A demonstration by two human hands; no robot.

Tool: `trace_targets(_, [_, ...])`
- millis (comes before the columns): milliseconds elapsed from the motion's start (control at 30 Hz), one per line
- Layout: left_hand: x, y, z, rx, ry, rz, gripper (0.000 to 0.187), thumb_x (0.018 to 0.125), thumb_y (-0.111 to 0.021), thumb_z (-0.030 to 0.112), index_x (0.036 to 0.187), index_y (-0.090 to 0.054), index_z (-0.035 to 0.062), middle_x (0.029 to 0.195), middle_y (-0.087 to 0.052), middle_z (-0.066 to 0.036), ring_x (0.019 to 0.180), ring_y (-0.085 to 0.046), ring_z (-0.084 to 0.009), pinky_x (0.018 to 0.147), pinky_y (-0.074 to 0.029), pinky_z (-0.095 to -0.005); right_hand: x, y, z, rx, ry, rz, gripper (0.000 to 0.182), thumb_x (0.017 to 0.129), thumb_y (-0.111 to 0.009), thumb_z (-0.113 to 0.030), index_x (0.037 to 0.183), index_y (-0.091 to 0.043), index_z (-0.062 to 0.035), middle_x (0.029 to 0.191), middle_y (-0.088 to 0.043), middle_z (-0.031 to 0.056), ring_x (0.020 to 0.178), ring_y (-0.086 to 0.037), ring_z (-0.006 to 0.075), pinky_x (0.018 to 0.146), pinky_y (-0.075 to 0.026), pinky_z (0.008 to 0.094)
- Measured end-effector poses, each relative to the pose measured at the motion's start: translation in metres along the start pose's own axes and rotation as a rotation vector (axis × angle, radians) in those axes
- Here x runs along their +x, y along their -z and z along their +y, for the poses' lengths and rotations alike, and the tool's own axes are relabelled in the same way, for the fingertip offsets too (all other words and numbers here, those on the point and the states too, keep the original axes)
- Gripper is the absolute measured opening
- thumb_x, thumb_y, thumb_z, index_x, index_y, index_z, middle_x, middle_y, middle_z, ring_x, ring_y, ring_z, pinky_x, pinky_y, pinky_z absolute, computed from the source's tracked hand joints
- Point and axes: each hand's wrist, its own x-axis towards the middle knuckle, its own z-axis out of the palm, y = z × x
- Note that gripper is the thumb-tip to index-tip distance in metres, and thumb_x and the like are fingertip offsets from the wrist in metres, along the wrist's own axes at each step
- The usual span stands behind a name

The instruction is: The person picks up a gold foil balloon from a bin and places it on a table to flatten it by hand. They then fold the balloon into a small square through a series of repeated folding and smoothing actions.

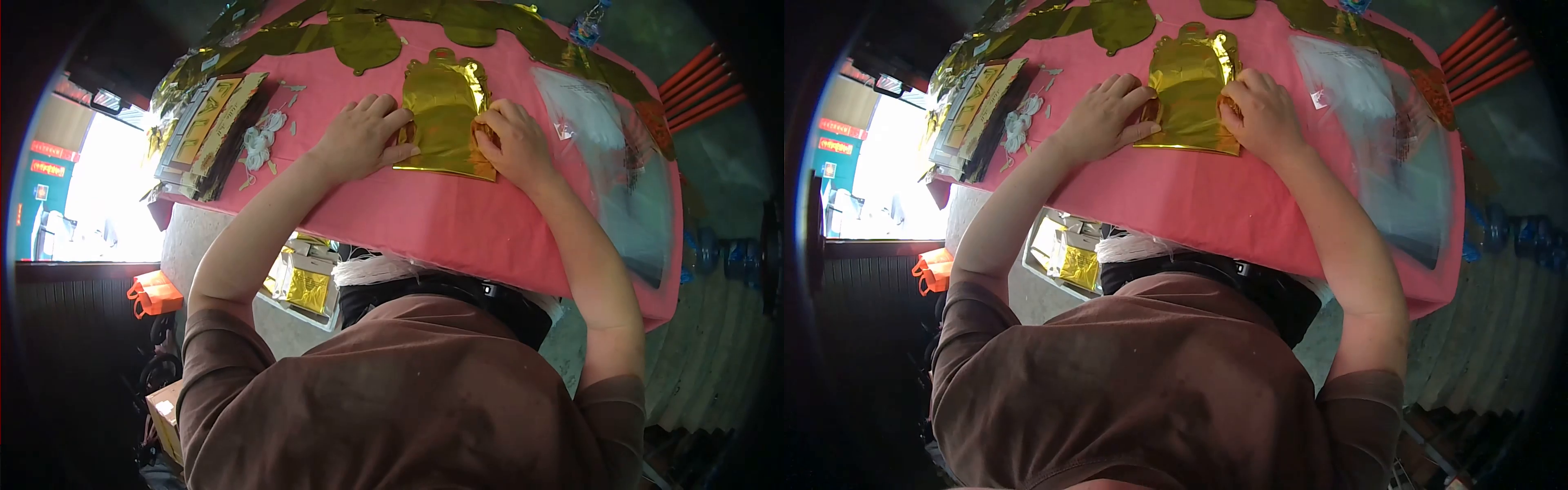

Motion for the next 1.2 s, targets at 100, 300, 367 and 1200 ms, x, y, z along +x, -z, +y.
trace_targets(100, [-0.001, -0.004, -0.003, 0.046, -0.024, 0.056, 0.044, 0.084, -0.057, 0.043, 0.110, -0.054, 0.0088, 0.099, -0.051, -0.010, 0.094, -0.053, -0.0272, 0.078, -0.045, -0.0391, 0.000, 0.004, 0.009, 0.141, -0.069, 0.047, 0.015, 0.077, -0.064, -0.012, 0.090, -0.061, -0.0030, 0.093, -0.055, 0.0084, 0.088, -0.056, 0.0267, 0.076, -0.046, 0.0341])
trace_targets(300, [0.001, -0.001, -0.002, 0.034, -0.046, 0.053, 0.044, 0.084, -0.058, 0.043, 0.110, -0.054, 0.0088, 0.099, -0.051, -0.010, 0.095, -0.052, -0.0267, 0.077, -0.044, -0.0395, 0.015, 0.015, -0.009, 0.205, -0.059, 0.044, 0.025, 0.083, -0.062, -0.016, 0.103, -0.062, -0.0004, 0.109, -0.059, 0.0120, 0.104, -0.055, 0.0287, 0.089, -0.043, 0.0365])
trace_targets(367, [0.002, 0.003, 0.000, 0.011, 0.014, -0.047, 0.044, 0.084, -0.058, 0.041, 0.112, -0.052, 0.0065, 0.105, -0.050, -0.012, 0.099, -0.051, -0.0301, 0.083, -0.043, -0.0399, 0.010, -0.002, -0.021, 0.142, -0.030, -0.004, 0.033, 0.085, -0.060, -0.020, 0.111, -0.058, 0.0014, 0.119, -0.054, 0.0152, 0.113, -0.049, 0.0310, 0.096, -0.039, 0.0378])
trace_targets(1200, [0.121, -0.007, -0.051, -0.183, 0.532, -0.434, 0.042, 0.062, -0.073, 0.035, 0.083, -0.066, -0.0014, 0.084, -0.066, -0.017, 0.078, -0.065, -0.0280, 0.072, -0.051, -0.0373, 0.002, -0.008, -0.032, -0.084, -0.176, -0.391, 0.075, 0.091, -0.042, -0.047, 0.139, -0.023, 0.0071, 0.147, -0.022, 0.0228, 0.139, -0.016, 0.0318, 0.114, -0.010, 0.0413])
